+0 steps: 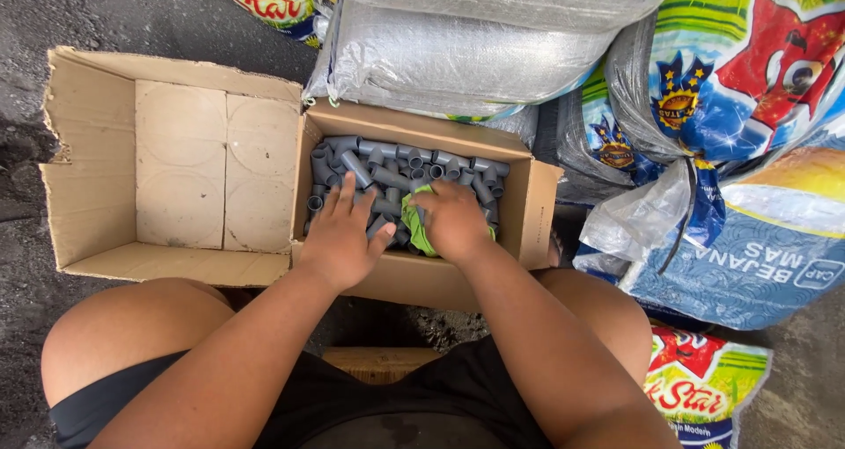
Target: Cleaning small grey PVC elbow fittings with a cloth and sorting them into a box
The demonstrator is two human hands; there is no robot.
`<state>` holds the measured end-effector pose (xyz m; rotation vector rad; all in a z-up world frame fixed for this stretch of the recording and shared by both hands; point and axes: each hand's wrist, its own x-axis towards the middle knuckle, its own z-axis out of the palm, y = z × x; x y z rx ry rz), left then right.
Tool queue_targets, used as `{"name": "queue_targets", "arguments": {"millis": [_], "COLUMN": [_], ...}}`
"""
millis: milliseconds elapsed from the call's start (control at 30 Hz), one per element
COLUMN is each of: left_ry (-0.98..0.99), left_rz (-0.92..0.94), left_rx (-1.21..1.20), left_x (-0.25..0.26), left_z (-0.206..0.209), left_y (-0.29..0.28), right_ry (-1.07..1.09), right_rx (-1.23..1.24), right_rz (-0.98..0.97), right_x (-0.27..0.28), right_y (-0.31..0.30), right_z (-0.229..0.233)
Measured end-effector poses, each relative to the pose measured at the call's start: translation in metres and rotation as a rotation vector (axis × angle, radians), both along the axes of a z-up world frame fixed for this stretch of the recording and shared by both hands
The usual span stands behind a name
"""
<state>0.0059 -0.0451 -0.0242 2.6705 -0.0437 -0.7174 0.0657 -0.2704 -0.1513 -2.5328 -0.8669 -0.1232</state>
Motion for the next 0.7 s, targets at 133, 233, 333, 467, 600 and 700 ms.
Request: {"name": "queue_targets", "arguments": {"millis": [133, 233, 333, 467, 600, 700], "left_ry": [0.143, 0.145, 0.001, -0.726, -0.924, -0.946], "left_rz": [0.046, 0.064, 0.234, -0.228, -0.759, -0.653], "left_rx": [-0.028, -0.072, -0.467, -0.599, -0.563, -0.443], "left_x": [-0.001, -0.003, -0.006, -0.006, 0.006, 0.040], "left_z": [-0.056, -0.045, -0.014, 0.001, -0.013, -0.024], "left_y": [0.004, 0.002, -0.003, -0.031, -0.041, -0.023], "right_ry": [0.267, 0.541, 0.527, 0.142, -0.313, 0.022], "right_rx": [-0.178, -0.348, -0.327, -0.579, -0.698, -0.451], "right_rz": [-0.094, -0.118, -0.208, 0.000, 0.255, 0.267], "right_x": [0.000, -0.006, -0.014, -0.028, -0.027, -0.025], "right_y": [-0.005, 0.016, 0.040, 0.064, 0.046, 0.028], "right_z": [-0.066, -0.015, 0.082, 0.149, 0.131, 0.128]}}
